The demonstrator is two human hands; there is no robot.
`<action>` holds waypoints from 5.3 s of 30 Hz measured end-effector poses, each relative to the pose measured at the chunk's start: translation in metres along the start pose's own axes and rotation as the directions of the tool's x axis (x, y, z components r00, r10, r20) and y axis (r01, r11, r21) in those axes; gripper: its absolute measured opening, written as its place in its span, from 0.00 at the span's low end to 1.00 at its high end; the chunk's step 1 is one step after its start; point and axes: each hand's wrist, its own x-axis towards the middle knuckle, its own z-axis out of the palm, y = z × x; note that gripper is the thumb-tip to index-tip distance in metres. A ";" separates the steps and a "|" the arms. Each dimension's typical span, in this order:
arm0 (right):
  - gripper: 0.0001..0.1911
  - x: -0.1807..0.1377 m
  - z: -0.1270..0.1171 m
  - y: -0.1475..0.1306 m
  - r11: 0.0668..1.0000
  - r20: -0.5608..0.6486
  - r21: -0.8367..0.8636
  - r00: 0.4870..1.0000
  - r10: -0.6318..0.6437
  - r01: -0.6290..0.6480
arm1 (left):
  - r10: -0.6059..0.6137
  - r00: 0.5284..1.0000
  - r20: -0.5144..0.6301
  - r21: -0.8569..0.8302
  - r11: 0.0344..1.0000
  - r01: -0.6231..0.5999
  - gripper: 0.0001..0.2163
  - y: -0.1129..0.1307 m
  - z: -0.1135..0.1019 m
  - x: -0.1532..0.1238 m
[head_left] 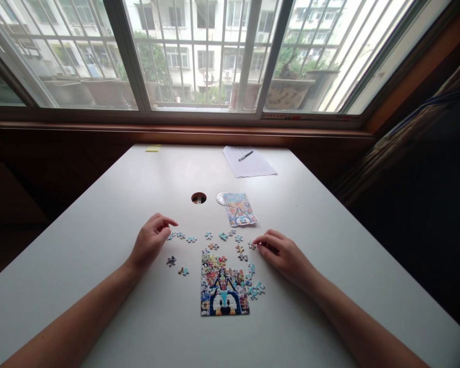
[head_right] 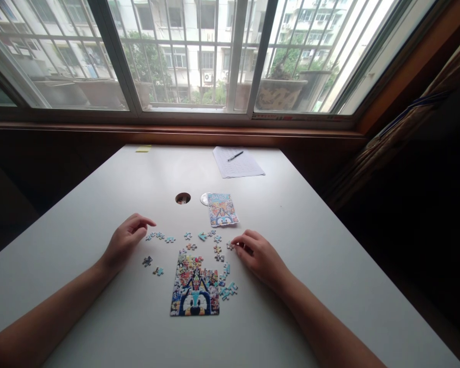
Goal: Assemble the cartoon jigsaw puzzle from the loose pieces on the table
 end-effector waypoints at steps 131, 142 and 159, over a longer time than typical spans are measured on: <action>0.09 0.002 -0.001 -0.003 1.000 -0.009 0.014 1.000 -0.023 0.023 | 0.486 0.696 0.529 0.310 0.653 -0.691 0.20 0.010 0.020 -0.019; 0.08 0.001 -0.001 -0.004 1.000 -0.002 0.022 1.000 -0.015 0.015 | 0.468 0.691 0.551 0.324 0.643 -0.694 0.21 0.007 0.020 -0.019; 0.09 0.001 -0.001 -0.003 1.000 0.003 0.020 1.000 -0.018 0.018 | 0.492 0.684 0.539 0.323 0.629 -0.707 0.20 0.008 0.020 -0.020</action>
